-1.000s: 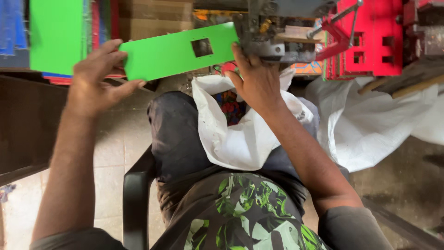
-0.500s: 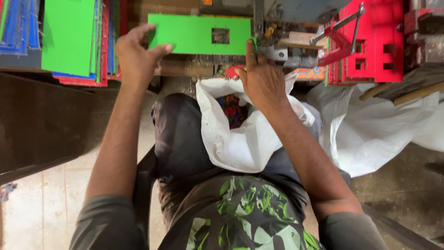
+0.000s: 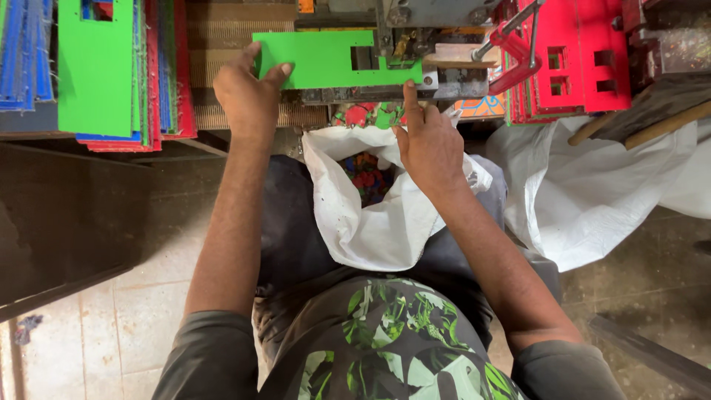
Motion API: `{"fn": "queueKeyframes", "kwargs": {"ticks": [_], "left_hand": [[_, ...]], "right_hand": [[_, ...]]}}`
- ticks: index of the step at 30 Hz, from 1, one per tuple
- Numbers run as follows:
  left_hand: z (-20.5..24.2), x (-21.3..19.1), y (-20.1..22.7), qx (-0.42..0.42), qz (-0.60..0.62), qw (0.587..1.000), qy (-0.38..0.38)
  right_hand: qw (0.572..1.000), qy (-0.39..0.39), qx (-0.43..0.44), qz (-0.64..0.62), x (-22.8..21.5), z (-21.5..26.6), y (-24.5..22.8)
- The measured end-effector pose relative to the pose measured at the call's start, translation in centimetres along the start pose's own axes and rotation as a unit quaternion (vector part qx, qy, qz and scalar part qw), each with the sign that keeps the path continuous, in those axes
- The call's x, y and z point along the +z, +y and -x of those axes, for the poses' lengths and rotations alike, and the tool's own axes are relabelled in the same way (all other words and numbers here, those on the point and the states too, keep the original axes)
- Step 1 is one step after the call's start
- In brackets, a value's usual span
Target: The person repeatedly places red, green, and blue foam sheets under a manual press, aligns them, and punches out rectangular pieces. The punched pieces fall into a white sack between the legs. The person handles the sheets one at a time and stacks the processed sheets to the right.
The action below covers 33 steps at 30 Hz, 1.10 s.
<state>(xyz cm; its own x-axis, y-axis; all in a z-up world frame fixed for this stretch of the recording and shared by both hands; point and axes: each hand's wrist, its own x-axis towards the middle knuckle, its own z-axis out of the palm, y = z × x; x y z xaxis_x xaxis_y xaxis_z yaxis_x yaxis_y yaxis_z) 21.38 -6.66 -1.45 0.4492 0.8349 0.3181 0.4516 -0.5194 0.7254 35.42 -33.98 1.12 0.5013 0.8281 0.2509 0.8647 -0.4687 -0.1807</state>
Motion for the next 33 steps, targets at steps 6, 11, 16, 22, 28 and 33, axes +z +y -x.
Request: {"fn": "queueKeyframes", "kwargs": {"ticks": [6, 11, 16, 22, 28, 33], "left_hand": [[0.5, 0.2, -0.4, 0.009, 0.009, 1.000, 0.000], [0.3, 0.1, -0.3, 0.036, 0.023, 0.999, 0.016], [0.8, 0.5, -0.6, 0.028, 0.032, 0.999, 0.025], [0.9, 0.9, -1.1, 0.010, 0.106, 0.994, 0.033], [1.6, 0.8, 0.1, -0.176, 0.296, 0.938, -0.023], [2.3, 0.6, 1.7, -0.209, 0.316, 0.925, -0.017]], "right_hand": [[0.998, -0.050, 0.025, -0.012, 0.4, 0.0, 0.1], [0.998, -0.045, 0.028, -0.030, 1.0, -0.2, 0.2], [0.998, -0.040, 0.033, -0.027, 1.4, -0.1, 0.4], [0.994, -0.025, 0.056, -0.092, 2.9, -0.3, 0.3], [0.990, 0.048, 0.063, -0.116, 3.9, -0.6, 0.0], [0.976, 0.133, 0.067, -0.161, 3.7, -0.3, -0.3]]}}
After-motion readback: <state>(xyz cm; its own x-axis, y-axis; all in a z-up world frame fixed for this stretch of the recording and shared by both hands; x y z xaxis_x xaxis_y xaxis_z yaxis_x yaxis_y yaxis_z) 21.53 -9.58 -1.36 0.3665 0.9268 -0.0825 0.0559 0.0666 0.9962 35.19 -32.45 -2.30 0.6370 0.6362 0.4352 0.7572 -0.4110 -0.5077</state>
